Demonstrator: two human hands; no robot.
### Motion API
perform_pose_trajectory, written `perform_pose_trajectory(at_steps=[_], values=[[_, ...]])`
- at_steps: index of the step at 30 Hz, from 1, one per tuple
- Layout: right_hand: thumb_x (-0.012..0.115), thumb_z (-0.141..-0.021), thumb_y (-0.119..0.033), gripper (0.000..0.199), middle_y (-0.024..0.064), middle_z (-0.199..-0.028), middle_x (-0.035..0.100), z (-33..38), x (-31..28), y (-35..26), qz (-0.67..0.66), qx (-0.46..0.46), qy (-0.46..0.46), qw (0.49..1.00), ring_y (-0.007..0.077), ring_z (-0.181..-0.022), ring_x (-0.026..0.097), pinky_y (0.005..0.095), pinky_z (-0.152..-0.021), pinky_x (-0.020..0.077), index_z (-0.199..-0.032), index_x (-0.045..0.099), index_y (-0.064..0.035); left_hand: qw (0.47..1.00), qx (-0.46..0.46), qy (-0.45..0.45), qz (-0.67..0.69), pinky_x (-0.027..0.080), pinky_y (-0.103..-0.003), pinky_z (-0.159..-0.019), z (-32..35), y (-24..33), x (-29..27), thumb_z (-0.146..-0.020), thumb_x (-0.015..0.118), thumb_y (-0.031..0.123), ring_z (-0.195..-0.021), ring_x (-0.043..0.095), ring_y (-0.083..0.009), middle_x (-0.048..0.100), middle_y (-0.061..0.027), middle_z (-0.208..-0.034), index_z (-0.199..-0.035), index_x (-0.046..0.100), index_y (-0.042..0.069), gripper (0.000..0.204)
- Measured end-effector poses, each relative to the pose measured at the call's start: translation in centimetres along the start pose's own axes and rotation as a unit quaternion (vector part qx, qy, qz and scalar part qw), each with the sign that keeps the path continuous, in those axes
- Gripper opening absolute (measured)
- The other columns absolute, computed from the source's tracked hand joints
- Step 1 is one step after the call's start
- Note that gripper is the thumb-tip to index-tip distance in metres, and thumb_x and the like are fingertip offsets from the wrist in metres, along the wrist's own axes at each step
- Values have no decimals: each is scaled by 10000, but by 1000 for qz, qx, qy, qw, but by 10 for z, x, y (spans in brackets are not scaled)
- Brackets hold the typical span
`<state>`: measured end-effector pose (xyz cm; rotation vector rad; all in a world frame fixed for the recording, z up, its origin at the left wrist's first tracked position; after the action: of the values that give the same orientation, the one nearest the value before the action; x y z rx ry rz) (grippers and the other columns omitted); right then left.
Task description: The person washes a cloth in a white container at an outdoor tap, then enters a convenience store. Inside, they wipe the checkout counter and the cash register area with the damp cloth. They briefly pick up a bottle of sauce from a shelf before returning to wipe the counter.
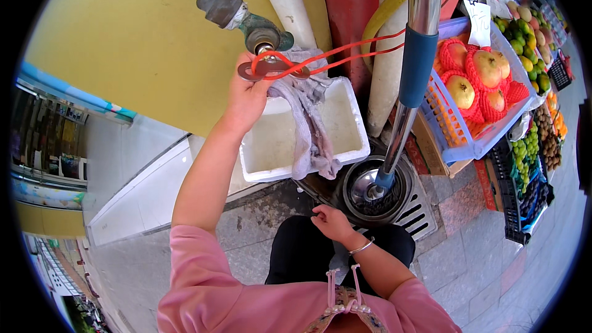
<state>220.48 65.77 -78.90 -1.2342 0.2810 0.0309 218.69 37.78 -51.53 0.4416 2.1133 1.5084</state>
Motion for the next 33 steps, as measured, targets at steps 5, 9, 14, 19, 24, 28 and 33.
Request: perform_pose_trajectory(at_steps=[5,9,14,19,24,28,33], values=[[663,-795,-211,271,106,-742,647,1,2,0,-9,4,-9,1000,277,-696,638,366,-634,500,-998,610,-40,989,-13,-130,-64,434,-265,-673,27,-48,34,-774,574,-58,-838,524,-110,497,-4,-884,-876,491,42,166],[666,-795,-215,272,106,-739,646,1,6,-2,-29,0,-11,1000,273,-683,638,364,-628,500,-997,610,-41,885,-56,-273,-373,477,-332,-722,66,-141,34,-725,607,-47,-933,579,-218,549,-78,-969,-938,513,65,259],[671,-795,-216,277,107,-739,646,-2,-1,8,-54,7,1,998,271,-681,637,361,-630,500,-1000,610,-40,751,-117,-347,-549,474,-403,-851,87,-168,37,-737,665,70,-1083,540,-319,539,-140,-1151,-1172,529,140,461],[671,-795,-215,276,117,-754,652,-2,8,9,-56,15,-15,998,281,-711,641,362,-642,502,-997,614,-36,795,57,-436,-419,429,-421,-955,107,-174,108,-842,641,304,-1214,468,-348,399,-145,-1415,-1411,362,244,637],[676,-803,-197,270,91,-739,637,-2,-3,13,-30,10,10,999,211,-673,621,318,-635,498,-1005,620,-27,669,-118,-399,-616,391,-417,-1009,81,-204,102,-826,599,489,-1327,355,-304,278,-78,-1502,-1405,380,186,689],[671,-791,-215,267,121,-762,658,-2,-2,12,-31,14,20,999,296,-718,643,366,-659,507,-989,623,-42,674,-39,-412,-612,431,-411,-963,97,-225,105,-752,695,333,-1266,419,-300,345,-75,-1456,-1336,458,168,652],[672,-791,-216,265,119,-765,658,-3,2,14,-43,18,10,999,295,-732,644,369,-670,509,-990,624,-47,644,-144,-356,-661,468,-411,-896,82,-219,43,-781,638,242,-1131,534,-303,556,-121,-1236,-1189,564,173,420]])
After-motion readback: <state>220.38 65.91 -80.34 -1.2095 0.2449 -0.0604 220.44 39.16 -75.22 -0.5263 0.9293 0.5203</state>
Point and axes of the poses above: each hand's wrist, its own z-axis away from the middle knuckle, its own x-axis out of the palm, y = z × x, the point moved 10 cm from there along -z, towards the middle knuckle
